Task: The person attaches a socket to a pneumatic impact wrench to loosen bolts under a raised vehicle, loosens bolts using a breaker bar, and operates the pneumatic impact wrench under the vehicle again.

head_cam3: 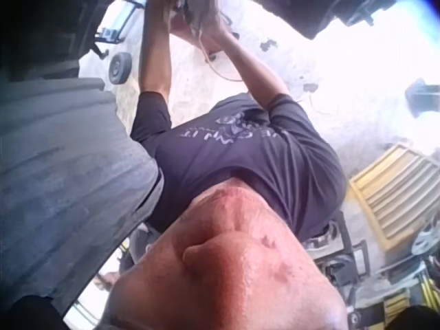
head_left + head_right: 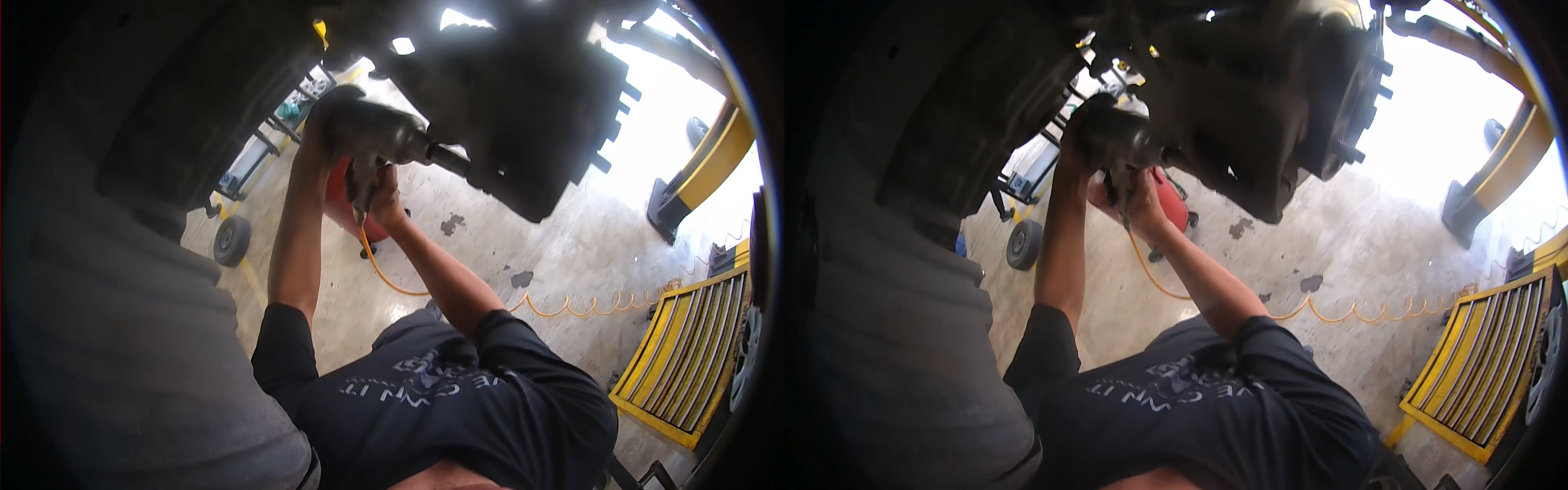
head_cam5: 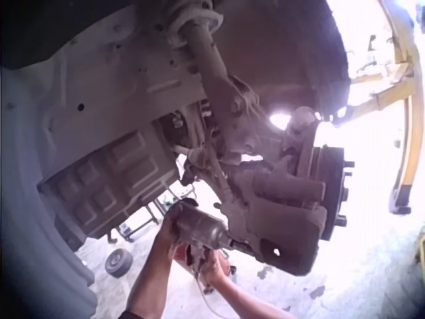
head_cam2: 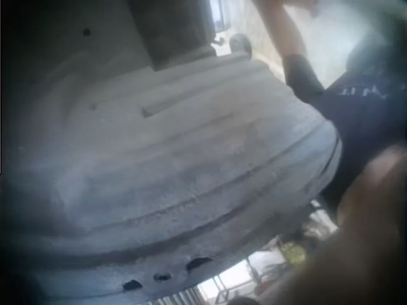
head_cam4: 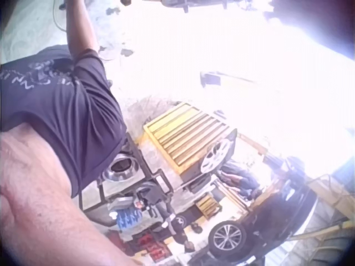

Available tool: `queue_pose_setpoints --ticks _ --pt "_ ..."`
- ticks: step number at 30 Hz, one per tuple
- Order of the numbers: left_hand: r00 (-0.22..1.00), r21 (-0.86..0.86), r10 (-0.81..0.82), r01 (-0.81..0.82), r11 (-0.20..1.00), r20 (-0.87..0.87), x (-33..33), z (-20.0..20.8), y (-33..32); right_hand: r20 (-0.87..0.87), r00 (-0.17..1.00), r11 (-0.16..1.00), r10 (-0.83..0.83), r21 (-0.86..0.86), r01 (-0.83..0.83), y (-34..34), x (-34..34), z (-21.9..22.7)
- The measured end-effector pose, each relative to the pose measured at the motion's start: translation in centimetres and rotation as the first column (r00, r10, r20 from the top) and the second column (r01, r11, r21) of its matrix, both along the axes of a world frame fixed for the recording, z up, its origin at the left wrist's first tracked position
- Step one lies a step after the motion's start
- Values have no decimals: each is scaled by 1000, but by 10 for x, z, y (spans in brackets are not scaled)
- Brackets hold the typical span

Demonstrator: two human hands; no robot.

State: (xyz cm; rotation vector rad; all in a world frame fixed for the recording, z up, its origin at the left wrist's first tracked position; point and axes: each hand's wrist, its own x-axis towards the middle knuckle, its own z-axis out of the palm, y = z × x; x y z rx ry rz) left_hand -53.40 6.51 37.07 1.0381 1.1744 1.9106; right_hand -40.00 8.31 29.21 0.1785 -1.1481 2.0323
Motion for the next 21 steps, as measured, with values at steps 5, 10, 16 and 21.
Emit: queue_pose_setpoints --ticks 5,10,16,21 --pt "999 -23 -11 10 1000 -43 6 6 7 -103 986 989 130 -50 -136 11 -6 -16" --pt "999 -24 -45 45 999 -6 -7 0 10 -44 990 988 137 -61 -140 7 -12 -12" --pt "998 -46 -23 25 999 59 -11 -11 11 -82 993 979 86 -177 -100 8 -16 -22" --pt "992 62 -127 125 990 21 -20 -13 4 -84 996 989 35 -138 -47 -1 -28 -33"
